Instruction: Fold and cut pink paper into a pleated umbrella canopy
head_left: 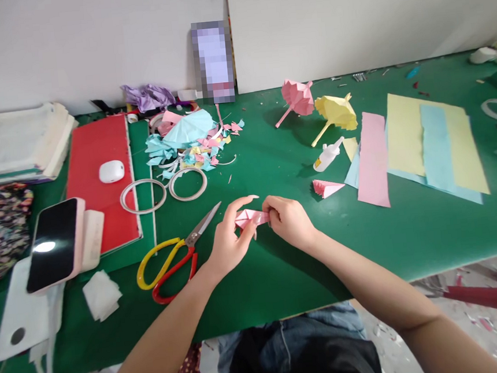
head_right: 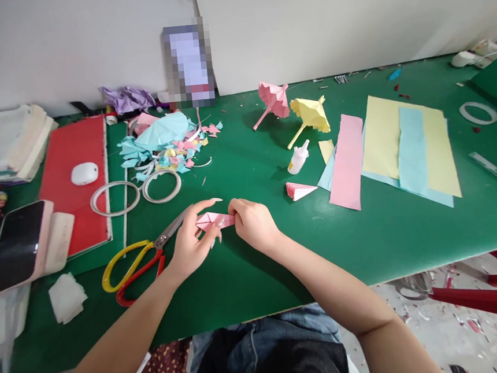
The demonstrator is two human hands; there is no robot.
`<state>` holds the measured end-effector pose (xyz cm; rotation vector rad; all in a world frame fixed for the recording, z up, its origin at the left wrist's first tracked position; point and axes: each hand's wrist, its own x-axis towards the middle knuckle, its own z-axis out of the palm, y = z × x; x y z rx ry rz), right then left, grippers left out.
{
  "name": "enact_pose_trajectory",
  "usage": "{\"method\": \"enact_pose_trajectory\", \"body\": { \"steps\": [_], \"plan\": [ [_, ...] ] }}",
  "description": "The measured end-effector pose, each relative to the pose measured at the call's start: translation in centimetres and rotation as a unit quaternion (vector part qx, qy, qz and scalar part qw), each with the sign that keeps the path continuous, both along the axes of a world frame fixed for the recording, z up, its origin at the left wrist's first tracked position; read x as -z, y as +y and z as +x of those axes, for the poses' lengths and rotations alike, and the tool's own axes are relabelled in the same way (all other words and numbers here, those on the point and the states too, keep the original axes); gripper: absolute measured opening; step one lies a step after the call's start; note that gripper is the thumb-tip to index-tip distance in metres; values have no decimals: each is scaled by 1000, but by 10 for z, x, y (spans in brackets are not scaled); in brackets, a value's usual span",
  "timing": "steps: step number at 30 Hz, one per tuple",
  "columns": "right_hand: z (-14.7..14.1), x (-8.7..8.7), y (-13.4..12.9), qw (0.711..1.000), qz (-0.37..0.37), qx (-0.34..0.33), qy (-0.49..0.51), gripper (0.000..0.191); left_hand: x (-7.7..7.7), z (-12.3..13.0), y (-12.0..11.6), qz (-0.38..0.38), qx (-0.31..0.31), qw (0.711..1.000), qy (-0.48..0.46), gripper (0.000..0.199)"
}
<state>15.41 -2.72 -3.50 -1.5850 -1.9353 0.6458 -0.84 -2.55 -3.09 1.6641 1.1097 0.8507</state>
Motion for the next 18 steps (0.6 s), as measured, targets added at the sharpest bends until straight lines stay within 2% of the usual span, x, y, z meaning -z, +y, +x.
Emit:
{"method": "enact_pose_trajectory", "body": {
  "steps": [9, 18],
  "plan": [
    [-4, -2, -2, 999, -20, 8, -36, 23, -2, 1, -1, -45, 23, 999, -6, 50],
    [-6, 3, 0, 998, -37, -39, -43, 23, 3, 1, -3, 0, 26, 1000, 3, 45]
  ]
}}
